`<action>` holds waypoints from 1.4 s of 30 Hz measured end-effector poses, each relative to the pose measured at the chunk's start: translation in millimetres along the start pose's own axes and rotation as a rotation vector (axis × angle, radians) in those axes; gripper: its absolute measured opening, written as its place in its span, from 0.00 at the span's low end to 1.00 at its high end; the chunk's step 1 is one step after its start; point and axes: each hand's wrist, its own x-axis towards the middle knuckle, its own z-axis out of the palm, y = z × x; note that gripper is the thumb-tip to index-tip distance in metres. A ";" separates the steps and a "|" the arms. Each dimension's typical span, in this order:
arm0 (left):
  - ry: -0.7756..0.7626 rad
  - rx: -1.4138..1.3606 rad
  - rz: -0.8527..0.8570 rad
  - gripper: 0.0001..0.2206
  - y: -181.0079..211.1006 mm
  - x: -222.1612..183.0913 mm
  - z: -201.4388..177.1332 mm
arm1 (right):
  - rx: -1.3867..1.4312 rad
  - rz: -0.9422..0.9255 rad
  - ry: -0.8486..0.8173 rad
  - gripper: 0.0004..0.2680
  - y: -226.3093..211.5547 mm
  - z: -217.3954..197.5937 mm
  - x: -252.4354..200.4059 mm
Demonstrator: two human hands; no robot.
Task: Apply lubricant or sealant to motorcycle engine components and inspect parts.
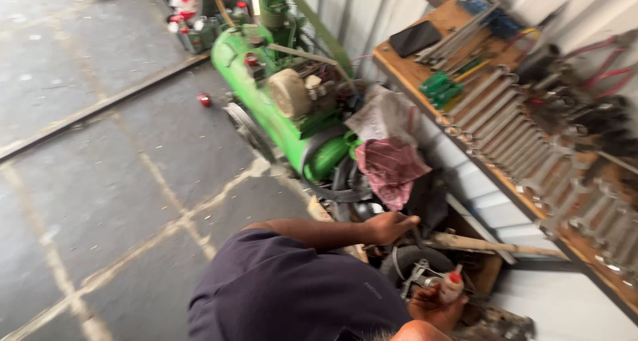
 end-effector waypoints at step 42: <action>0.216 -0.185 -0.082 0.31 -18.1 1.4 -84.0 | -0.087 0.030 0.088 0.20 16.0 88.3 27.7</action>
